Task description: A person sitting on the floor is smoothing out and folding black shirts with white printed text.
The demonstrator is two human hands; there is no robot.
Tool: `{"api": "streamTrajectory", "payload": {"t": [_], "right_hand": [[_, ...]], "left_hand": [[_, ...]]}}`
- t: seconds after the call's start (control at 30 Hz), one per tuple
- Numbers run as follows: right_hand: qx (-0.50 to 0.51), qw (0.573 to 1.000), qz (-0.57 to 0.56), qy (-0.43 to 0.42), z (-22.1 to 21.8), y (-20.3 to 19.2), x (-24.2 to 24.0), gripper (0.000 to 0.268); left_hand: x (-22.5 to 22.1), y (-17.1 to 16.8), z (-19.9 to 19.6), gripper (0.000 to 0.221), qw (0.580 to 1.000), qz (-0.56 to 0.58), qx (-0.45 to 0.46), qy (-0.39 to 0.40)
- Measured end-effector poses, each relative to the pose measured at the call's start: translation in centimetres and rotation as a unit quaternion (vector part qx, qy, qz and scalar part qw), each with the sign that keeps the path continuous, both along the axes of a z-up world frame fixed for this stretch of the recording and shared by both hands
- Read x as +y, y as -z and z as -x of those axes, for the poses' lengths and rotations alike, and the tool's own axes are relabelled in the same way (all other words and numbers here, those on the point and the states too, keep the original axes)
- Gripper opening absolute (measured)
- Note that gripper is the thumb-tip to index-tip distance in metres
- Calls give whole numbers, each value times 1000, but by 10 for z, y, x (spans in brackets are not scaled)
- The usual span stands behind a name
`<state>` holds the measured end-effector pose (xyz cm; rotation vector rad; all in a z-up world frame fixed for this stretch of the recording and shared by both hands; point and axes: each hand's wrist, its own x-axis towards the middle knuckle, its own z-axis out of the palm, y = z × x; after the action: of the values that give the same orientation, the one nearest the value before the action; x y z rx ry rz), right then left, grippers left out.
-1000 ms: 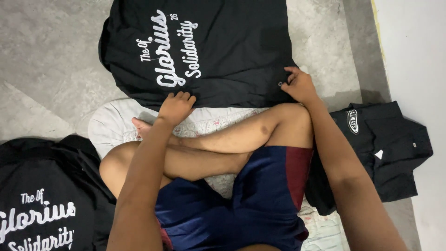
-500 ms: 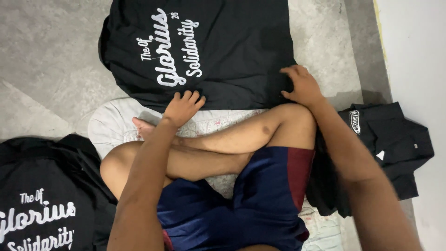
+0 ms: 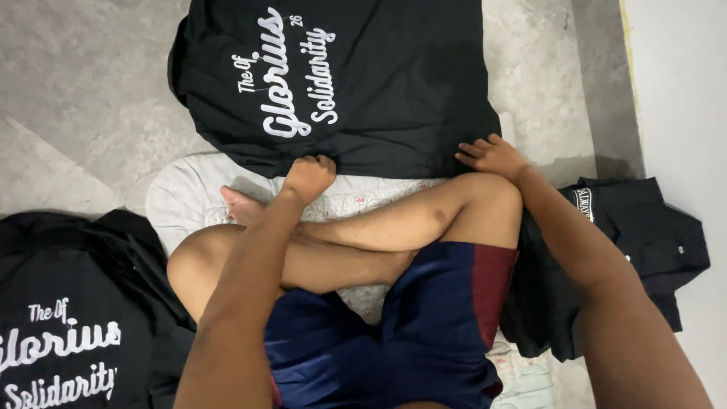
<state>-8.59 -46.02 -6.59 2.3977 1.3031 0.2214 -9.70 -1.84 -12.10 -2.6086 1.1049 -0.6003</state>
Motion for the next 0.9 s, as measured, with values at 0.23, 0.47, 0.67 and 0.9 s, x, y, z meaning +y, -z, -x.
{"api": "streamTrajectory", "payload": {"t": [0.23, 0.47, 0.67, 0.9], "right_hand": [[-11, 999, -12, -42, 2, -4, 9, 30], [-2, 988, -135, -72, -5, 2, 10, 30], [-97, 975, -197, 30, -5, 21, -2, 28], [-159, 966, -190, 76, -3, 13, -13, 30]], "left_hand": [[1, -21, 3, 7, 1000, 25, 13, -10], [4, -31, -1, 5, 992, -22, 117, -43], [7, -46, -2, 10, 988, 2, 143, -57], [11, -57, -5, 24, 982, -24, 183, -49]]}}
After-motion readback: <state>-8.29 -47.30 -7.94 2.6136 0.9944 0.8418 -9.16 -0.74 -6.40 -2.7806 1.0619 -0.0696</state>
